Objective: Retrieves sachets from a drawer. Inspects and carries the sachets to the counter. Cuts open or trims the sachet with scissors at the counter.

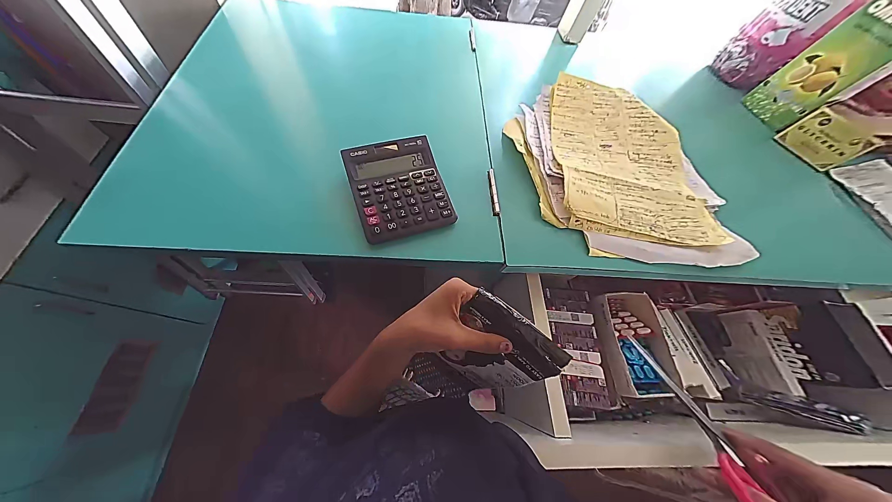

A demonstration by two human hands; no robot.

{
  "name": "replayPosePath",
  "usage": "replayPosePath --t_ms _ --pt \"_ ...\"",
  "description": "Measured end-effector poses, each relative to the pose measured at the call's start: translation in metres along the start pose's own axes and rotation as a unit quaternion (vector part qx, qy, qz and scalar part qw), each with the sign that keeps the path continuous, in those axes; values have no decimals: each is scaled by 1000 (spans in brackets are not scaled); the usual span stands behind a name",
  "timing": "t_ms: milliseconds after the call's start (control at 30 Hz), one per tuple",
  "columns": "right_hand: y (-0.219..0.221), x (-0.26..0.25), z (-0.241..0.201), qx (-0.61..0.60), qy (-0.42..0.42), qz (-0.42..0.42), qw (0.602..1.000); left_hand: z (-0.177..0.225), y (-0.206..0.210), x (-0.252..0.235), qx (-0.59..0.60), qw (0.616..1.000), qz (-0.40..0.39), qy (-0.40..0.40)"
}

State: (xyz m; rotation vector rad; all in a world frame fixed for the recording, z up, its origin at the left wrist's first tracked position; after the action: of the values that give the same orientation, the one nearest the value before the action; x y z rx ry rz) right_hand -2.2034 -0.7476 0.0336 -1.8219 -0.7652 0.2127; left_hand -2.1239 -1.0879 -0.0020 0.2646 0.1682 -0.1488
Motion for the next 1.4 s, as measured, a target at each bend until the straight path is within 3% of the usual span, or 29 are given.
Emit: replayPosePath --t_ms 100,200,300,367,400,500,600,833,1033,1133,1233,1300,1400 --pt "1 -31 9 65 33 1 997 -4 3 -3 17 1000 -1 -5" --pt "-9 -49 6 77 3 27 997 -8 9 -3 33 999 -4 -32" --pt "-23 -54 -42 100 -89 113 984 -10 20 -3 57 997 -38 -31" --pt "-16 -56 -91 48 -177 152 971 -9 34 -3 74 993 -86 -18" --pt "-3 -60 -111 -19 -225 133 965 -9 43 -3 83 990 -115 -16" --pt "49 -75 -166 -237 -334 -66 910 -6 66 -2 76 978 -195 -13" --pt "71 -79 -195 -293 -378 -157 864 3 71 0 -12 975 -218 -37" --pt "80 -80 -213 -180 -381 -71 904 7 42 7 -292 937 -182 -65" --pt "81 -80 -240 -165 -430 -78 884 18 39 35 -234 951 -192 -64" --pt "81 -83 -253 -169 -452 -74 873 30 27 43 -282 949 -141 -19" --pt "80 -82 -259 -182 -476 -52 859 44 5 51 -410 911 -42 17" --pt "84 -85 -259 -232 -479 -79 843 52 -2 59 -425 905 -19 16" --pt "101 -93 -260 -317 -430 -202 821 52 2 65 -360 931 -61 -12"
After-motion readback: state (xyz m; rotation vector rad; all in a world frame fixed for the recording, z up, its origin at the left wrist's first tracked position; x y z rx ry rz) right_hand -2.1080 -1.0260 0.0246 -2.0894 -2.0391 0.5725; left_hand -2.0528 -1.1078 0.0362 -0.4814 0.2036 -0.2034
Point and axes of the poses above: each hand's wrist, its own x-axis away from the middle knuckle, its own y-axis out of the palm, z = x × y, the point moved 10 cm from there along -x, towards the middle knuckle, and after that the axes turned 1 degree about x, right-handed, at the moved point
